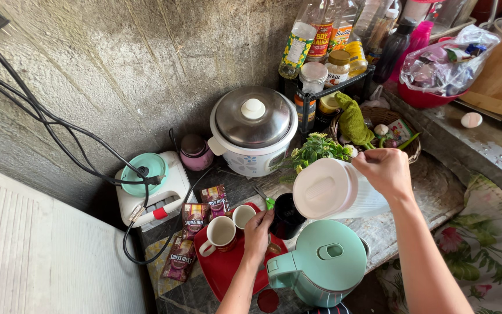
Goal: The person pours hot water from an electric kettle into cups on a tray, plugs the kettle into a wall outlet and sets it on its base, then opens chocolate drink mix packets with scissors and pours the powder into the cups.
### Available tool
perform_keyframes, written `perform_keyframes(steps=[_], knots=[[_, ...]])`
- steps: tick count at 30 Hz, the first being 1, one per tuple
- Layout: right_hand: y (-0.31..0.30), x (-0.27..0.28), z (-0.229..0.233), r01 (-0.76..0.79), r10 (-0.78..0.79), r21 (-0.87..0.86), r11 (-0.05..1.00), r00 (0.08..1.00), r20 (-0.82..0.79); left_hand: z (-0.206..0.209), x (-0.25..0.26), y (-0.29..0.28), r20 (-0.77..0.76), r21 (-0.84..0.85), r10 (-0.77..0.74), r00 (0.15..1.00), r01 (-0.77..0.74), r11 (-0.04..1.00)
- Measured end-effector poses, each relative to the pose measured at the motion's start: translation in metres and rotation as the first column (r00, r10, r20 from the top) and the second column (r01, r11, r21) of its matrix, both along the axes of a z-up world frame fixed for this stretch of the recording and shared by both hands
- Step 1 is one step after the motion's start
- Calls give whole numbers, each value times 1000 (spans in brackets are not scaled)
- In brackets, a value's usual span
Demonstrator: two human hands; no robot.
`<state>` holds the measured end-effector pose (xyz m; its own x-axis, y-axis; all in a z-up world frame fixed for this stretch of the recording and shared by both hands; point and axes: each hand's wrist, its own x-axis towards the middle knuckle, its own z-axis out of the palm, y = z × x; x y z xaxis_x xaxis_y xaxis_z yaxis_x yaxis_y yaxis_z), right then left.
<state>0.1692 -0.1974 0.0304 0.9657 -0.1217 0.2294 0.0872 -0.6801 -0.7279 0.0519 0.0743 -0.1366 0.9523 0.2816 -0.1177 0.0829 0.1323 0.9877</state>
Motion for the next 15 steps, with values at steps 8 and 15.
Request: perform_keyframes(steps=[8, 15], knots=[[-45, 33, -80, 205, -76, 559, 804, 966, -246, -4, 8, 11, 76, -203, 62, 995, -45, 978], [-52, 49, -228, 239, -20, 797, 554, 962, -274, 18, 6, 32, 51, -127, 136, 989, -129, 984]])
